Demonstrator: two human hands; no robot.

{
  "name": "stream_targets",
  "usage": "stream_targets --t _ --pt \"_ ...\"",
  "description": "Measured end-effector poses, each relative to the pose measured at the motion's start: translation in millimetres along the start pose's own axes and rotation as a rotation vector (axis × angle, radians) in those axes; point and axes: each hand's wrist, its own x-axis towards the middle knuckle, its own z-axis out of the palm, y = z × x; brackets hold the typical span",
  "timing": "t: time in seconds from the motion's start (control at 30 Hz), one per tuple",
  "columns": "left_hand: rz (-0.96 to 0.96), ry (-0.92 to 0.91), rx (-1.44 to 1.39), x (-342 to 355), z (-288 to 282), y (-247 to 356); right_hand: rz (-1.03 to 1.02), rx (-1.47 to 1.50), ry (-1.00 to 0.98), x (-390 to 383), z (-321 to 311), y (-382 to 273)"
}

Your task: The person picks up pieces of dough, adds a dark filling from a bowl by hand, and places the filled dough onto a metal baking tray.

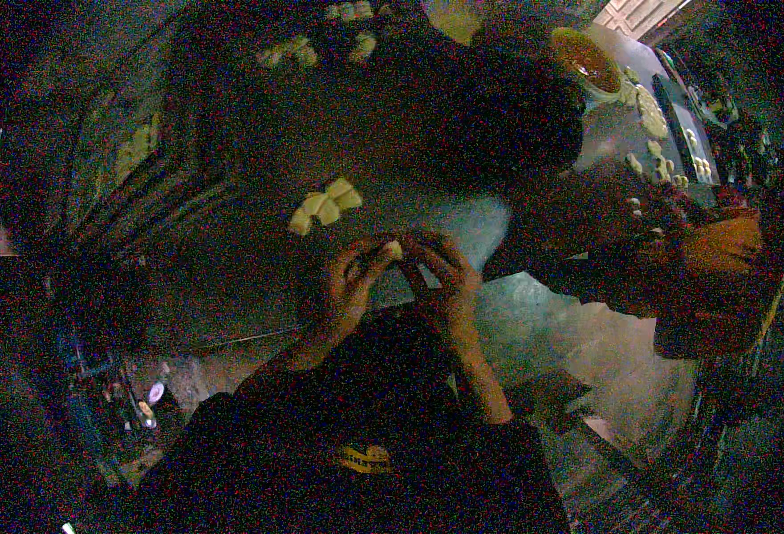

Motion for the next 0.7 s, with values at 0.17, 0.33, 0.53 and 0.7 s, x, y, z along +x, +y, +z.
stream_targets --t 0.17,0.33,0.53,0.7 --pt "0.256 -0.117 0.195 13 18 0 0.213 0.534 -0.088 19 -25 8" --pt "0.938 -0.378 0.878 44 21 36 0.652 1.026 -0.483 -2 -47 44" --pt "0.81 -0.442 0.617 57 66 -4 0.684 1.299 -0.914 36 -72 64" --pt "0.518 -0.076 0.208 79 90 -1 0.146 0.911 -1.021 121 -89 93"
